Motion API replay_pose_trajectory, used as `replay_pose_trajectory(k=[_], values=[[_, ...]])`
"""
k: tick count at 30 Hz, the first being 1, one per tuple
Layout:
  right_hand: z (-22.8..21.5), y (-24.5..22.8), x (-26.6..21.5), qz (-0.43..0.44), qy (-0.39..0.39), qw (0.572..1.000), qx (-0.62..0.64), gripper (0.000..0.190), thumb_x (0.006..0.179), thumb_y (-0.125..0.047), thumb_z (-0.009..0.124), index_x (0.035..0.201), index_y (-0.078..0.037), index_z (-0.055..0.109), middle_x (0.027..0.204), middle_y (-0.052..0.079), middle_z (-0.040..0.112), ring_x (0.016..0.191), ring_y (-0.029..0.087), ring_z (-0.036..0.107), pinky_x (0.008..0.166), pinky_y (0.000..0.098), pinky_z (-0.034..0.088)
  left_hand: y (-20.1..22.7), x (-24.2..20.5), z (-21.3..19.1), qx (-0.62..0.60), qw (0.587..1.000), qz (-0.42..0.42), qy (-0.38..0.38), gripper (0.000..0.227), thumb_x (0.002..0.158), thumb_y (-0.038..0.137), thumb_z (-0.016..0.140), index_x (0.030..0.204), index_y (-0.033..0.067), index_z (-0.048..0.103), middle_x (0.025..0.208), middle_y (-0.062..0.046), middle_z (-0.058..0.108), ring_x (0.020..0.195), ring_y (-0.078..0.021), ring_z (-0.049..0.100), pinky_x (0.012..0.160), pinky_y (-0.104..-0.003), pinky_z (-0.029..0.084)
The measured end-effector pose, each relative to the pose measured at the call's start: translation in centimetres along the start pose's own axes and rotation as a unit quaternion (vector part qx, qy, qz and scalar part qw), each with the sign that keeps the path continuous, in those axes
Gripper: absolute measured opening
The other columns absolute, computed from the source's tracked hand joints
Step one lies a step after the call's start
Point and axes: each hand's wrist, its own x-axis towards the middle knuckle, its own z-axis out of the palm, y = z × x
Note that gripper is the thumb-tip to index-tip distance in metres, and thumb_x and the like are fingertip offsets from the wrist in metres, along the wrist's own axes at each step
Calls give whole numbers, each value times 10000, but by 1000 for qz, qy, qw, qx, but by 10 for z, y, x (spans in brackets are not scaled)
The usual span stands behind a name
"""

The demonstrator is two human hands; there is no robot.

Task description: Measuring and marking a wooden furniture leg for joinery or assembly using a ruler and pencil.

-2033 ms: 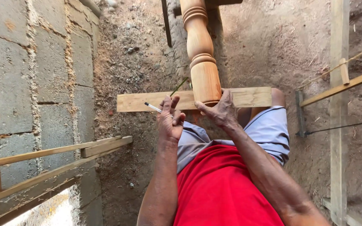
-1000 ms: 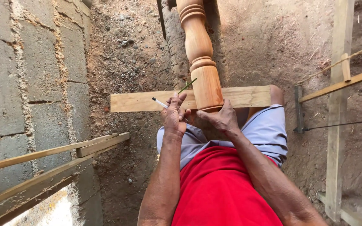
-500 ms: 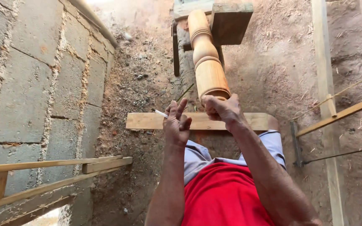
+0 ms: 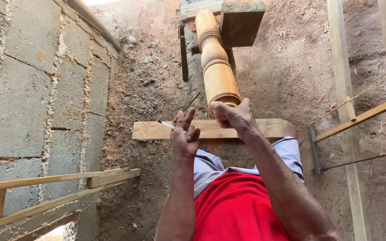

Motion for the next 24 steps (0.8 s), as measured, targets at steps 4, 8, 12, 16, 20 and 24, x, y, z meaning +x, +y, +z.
replay_pose_trajectory(k=[4,8,12,16,20,24], values=[[-6,4,3,-4,-15,1000,5,376,685,-241,891,743,52,662,654,93,649,478,118,587,379,262,427,2,-3,1,13,1000,-2,6,194,998,324,627,1099,171,562,1148,-150,766,349,-18,348,402,-204,498],[-10,2,7,-2,-10,1000,-2,400,664,-249,889,794,49,656,666,82,658,476,119,601,379,264,457,-2,-5,3,9,1000,2,2,202,1009,313,641,1104,146,577,1153,-164,768,363,-16,344,409,-196,491],[-10,-3,5,9,-6,1000,6,427,658,-250,889,826,54,640,653,81,654,466,121,591,371,272,442,-1,-9,9,22,1000,-3,17,193,996,316,653,1072,169,554,1148,-162,766,362,-24,340,419,-199,494],[-16,15,7,0,-28,1000,5,545,670,-238,883,912,178,629,731,134,657,518,148,587,387,266,414,2,-12,8,19,1000,-3,12,194,980,321,661,1060,175,560,1140,-155,765,353,-24,339,413,-197,497],[-23,76,6,-27,32,994,-102,796,636,-275,884,1156,92,406,923,172,657,629,186,720,440,265,605,8,-10,0,45,998,-3,31,219,987,306,657,1093,122,605,1141,-156,768,371,-11,354,420,-200,508],[-37,146,9,-63,83,954,-280,924,600,-487,932,1146,57,423,1018,212,637,820,292,709,639,430,607,-5,7,-27,103,993,-1,64,196,1004,295,648,1059,121,578,1128,-154,767,374,-17,353,418,-203,503]])
